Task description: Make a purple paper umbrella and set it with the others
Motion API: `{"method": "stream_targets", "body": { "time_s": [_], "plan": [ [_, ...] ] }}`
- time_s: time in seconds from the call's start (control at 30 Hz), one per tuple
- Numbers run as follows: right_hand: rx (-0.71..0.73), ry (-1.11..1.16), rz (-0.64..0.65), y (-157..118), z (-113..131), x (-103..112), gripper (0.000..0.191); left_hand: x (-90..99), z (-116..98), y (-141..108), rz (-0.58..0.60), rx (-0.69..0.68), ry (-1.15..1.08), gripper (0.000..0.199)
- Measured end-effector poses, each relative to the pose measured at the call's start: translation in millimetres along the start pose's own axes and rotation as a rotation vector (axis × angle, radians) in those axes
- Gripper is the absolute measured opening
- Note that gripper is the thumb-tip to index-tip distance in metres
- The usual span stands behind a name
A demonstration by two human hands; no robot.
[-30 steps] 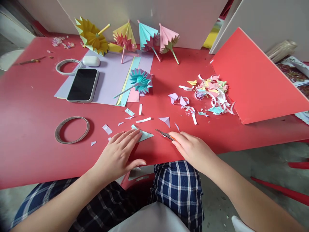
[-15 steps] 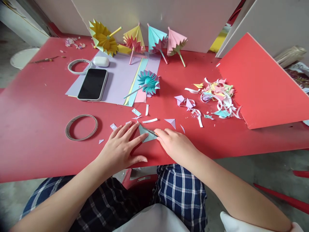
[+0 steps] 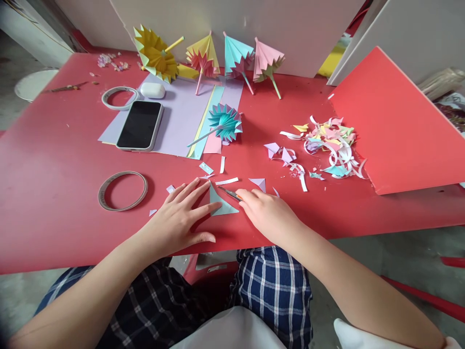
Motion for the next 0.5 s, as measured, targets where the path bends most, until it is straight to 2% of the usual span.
{"method": "stream_targets", "body": {
  "time_s": [0.13, 0.37, 0.5],
  "plan": [
    [-0.036, 0.016, -0.017, -6, -8, 6, 0.031, 4.3, -6, 2, -0.044, -0.014, 0.069, 0.035],
    [-0.026, 0.031, -0.034, -13, -14, 11, 0.032, -1.2, -23, -4, -0.012, -0.031, 0.149, 0.042],
    [-0.002, 0.08, -0.084, -14, -13, 19, 0.03, 4.8, -18, -7, -0.027, -0.073, 0.055, 0.037]
  ]
}}
Point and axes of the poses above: each hand's wrist, its own y-axis towards the middle knuckle, its own x-axis out of the back of the hand, z = x × y, the point moved 3 cm from there along y, towards the middle knuckle, and after that the axes turned 15 degrees about -z, right-handed, at the moved point
